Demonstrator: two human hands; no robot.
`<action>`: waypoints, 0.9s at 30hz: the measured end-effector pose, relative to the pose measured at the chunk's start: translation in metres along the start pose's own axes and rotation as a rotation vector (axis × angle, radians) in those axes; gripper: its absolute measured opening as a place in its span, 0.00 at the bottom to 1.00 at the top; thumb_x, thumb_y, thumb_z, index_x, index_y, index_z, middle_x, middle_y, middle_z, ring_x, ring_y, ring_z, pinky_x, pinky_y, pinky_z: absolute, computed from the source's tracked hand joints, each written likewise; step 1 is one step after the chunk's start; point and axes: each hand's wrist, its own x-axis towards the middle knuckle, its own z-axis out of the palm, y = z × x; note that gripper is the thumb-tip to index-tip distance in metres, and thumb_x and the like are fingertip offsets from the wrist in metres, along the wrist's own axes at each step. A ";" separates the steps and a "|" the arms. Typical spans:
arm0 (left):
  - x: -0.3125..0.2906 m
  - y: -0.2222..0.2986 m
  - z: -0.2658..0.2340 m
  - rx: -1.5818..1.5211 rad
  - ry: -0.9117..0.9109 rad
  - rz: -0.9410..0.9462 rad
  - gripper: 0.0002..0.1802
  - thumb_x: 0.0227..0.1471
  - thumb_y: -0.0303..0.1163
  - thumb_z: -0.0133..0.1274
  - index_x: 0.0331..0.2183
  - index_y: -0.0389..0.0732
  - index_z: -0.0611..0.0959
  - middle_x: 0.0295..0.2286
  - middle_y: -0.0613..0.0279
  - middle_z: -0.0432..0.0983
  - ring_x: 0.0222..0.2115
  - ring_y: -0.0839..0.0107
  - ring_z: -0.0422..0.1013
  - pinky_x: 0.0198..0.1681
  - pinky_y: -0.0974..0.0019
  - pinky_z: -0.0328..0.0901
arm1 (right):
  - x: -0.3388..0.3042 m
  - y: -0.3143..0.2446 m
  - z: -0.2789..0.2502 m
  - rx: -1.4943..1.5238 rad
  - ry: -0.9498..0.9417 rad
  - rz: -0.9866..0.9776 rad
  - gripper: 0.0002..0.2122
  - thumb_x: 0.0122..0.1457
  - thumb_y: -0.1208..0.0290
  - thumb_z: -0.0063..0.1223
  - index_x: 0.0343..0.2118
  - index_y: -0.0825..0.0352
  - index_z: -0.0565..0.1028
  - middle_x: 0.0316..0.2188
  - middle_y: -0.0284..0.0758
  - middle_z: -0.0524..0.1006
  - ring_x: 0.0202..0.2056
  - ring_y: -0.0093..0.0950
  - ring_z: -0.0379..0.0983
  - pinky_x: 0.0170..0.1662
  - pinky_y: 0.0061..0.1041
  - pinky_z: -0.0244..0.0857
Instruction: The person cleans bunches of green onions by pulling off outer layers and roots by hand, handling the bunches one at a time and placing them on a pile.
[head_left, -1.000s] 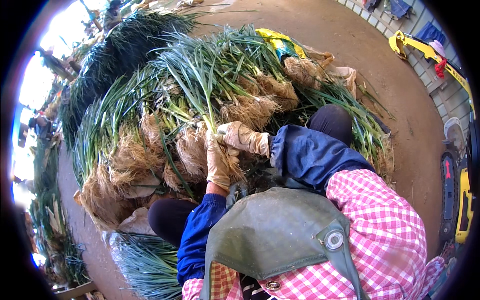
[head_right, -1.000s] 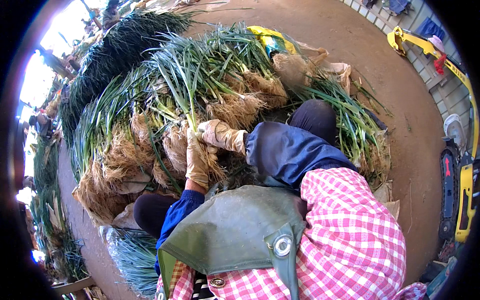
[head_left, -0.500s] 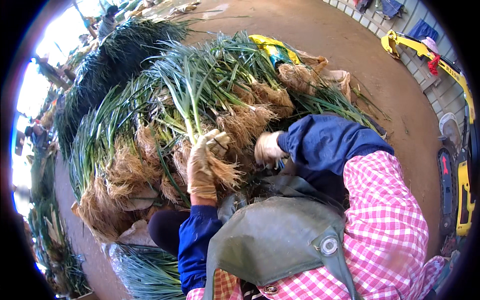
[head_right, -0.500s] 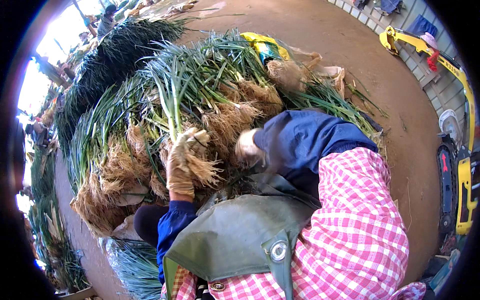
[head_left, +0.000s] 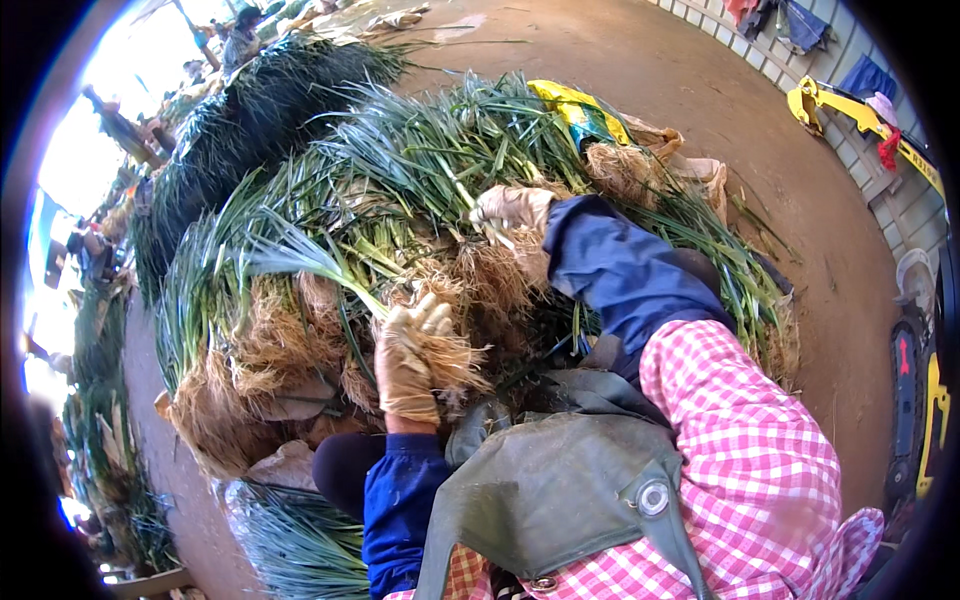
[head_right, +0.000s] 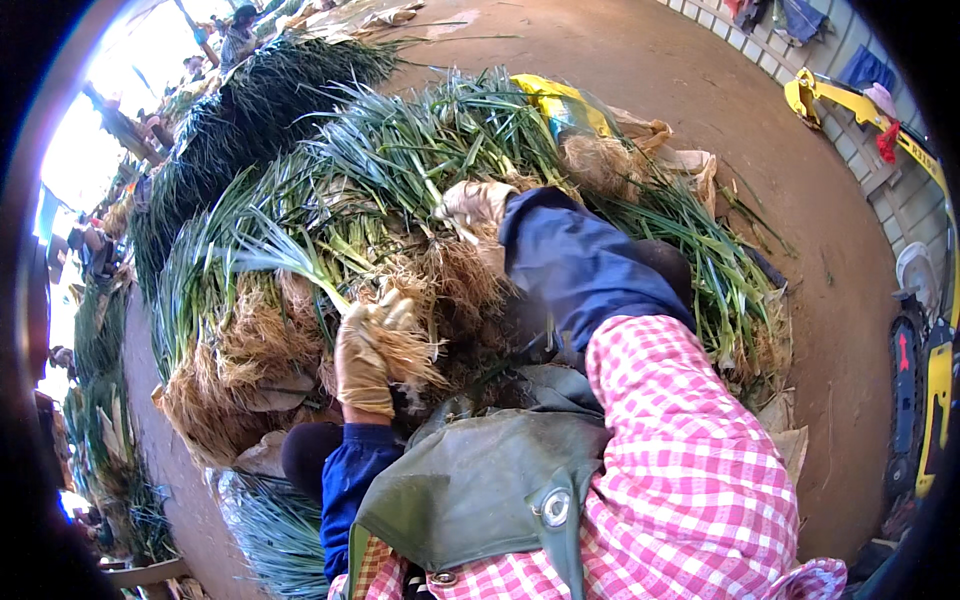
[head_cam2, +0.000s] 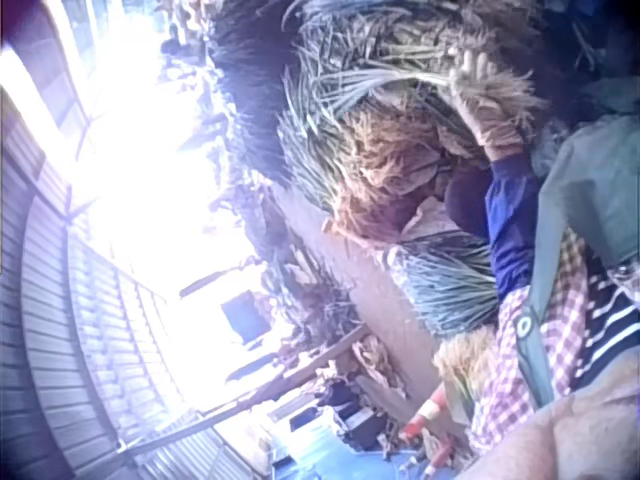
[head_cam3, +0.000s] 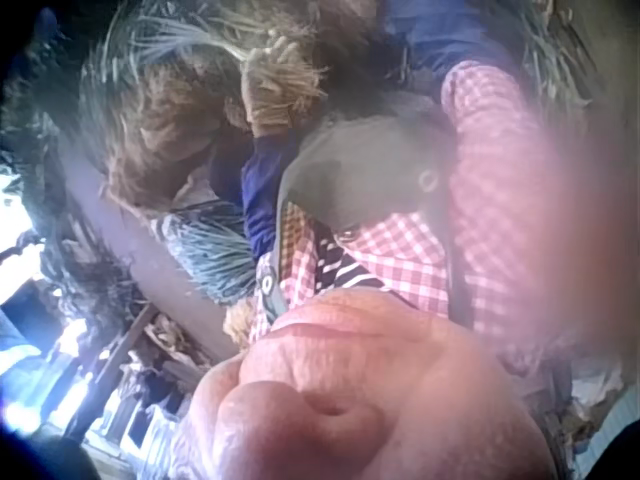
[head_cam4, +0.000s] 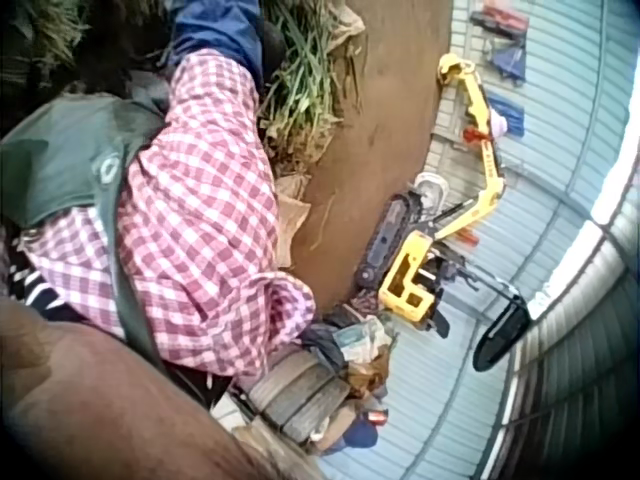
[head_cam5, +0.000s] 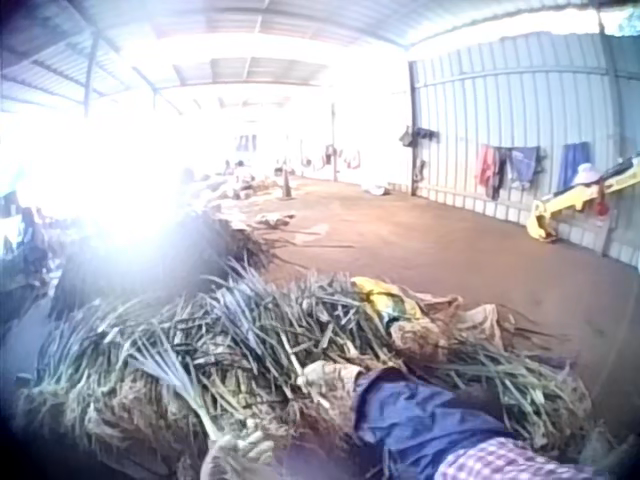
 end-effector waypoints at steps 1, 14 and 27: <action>-0.014 -0.006 -0.021 -0.006 0.095 0.013 0.19 0.54 0.38 0.49 0.41 0.35 0.65 0.43 0.42 0.69 0.41 0.51 0.71 0.46 0.55 0.67 | -0.009 -0.053 0.030 0.242 -0.088 0.054 0.08 0.58 0.69 0.47 0.31 0.64 0.77 0.21 0.24 0.75 0.22 0.14 0.69 0.22 0.20 0.65; -0.036 -0.066 0.011 -0.069 -0.063 -0.275 0.17 0.60 0.38 0.42 0.45 0.35 0.73 0.29 0.60 0.76 0.20 0.73 0.68 0.24 0.67 0.68 | -0.077 -0.072 0.130 0.471 -0.070 0.094 0.12 0.52 0.59 0.57 0.26 0.64 0.76 0.13 0.26 0.68 0.15 0.18 0.63 0.17 0.20 0.56; -0.055 -0.068 0.013 0.110 0.046 -0.251 0.15 0.55 0.38 0.51 0.40 0.38 0.78 0.15 0.68 0.65 0.13 0.77 0.61 0.18 0.74 0.60 | -0.025 -0.081 0.070 -0.226 0.214 0.076 0.15 0.58 0.58 0.49 0.30 0.68 0.75 0.15 0.35 0.74 0.15 0.25 0.70 0.18 0.24 0.63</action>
